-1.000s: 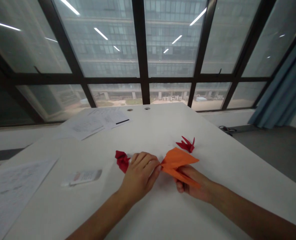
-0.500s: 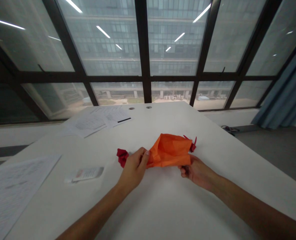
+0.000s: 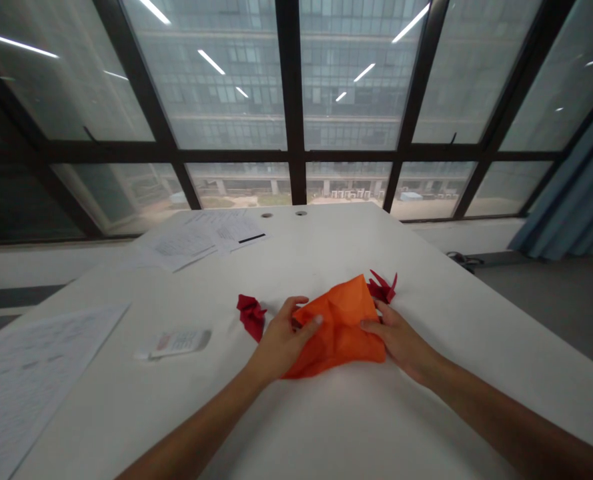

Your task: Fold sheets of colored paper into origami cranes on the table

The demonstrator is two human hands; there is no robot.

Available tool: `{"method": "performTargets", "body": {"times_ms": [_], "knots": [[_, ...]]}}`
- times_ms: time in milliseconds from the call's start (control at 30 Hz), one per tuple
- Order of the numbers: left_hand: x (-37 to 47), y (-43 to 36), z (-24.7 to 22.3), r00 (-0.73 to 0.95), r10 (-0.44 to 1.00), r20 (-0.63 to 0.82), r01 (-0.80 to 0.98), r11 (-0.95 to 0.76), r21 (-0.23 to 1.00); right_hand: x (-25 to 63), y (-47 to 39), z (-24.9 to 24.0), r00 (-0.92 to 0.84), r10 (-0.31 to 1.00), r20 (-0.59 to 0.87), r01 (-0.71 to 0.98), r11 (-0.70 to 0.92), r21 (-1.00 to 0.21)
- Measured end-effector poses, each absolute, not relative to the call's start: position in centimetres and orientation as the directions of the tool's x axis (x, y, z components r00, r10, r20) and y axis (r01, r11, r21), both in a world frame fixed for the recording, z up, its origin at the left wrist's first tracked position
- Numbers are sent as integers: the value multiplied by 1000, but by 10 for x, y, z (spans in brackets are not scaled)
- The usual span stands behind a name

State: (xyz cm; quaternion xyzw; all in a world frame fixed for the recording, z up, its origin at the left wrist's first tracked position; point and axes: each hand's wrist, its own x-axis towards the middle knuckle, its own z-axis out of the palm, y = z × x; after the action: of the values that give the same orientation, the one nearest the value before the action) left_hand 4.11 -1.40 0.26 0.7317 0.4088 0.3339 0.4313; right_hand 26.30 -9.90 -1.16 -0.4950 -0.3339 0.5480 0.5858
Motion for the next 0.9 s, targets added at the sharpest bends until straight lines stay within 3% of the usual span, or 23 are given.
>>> {"method": "performTargets", "body": {"times_ms": [133, 400, 500, 733, 900], "knots": [[36, -1, -2, 430, 885, 177, 278, -317, 907, 262, -102, -8, 128, 987, -100, -275, -62, -960], [32, 14, -8, 422, 906, 21, 48, -46, 998, 270, -97, -11, 71, 997, -36, -115, -27, -993], [34, 11, -7, 393, 919, 28, 10, -34, 999, 271, -97, -8, 25, 1000, -6, -125, -3, -992], [31, 10, -5, 352, 926, 139, 205, -222, 953, 279, -97, -3, -41, 995, -88, -183, -94, -979], [28, 8, -11, 327, 905, 273, 506, -412, 758, 286, -93, -12, -5, 993, -114, -53, -114, -992]]}}
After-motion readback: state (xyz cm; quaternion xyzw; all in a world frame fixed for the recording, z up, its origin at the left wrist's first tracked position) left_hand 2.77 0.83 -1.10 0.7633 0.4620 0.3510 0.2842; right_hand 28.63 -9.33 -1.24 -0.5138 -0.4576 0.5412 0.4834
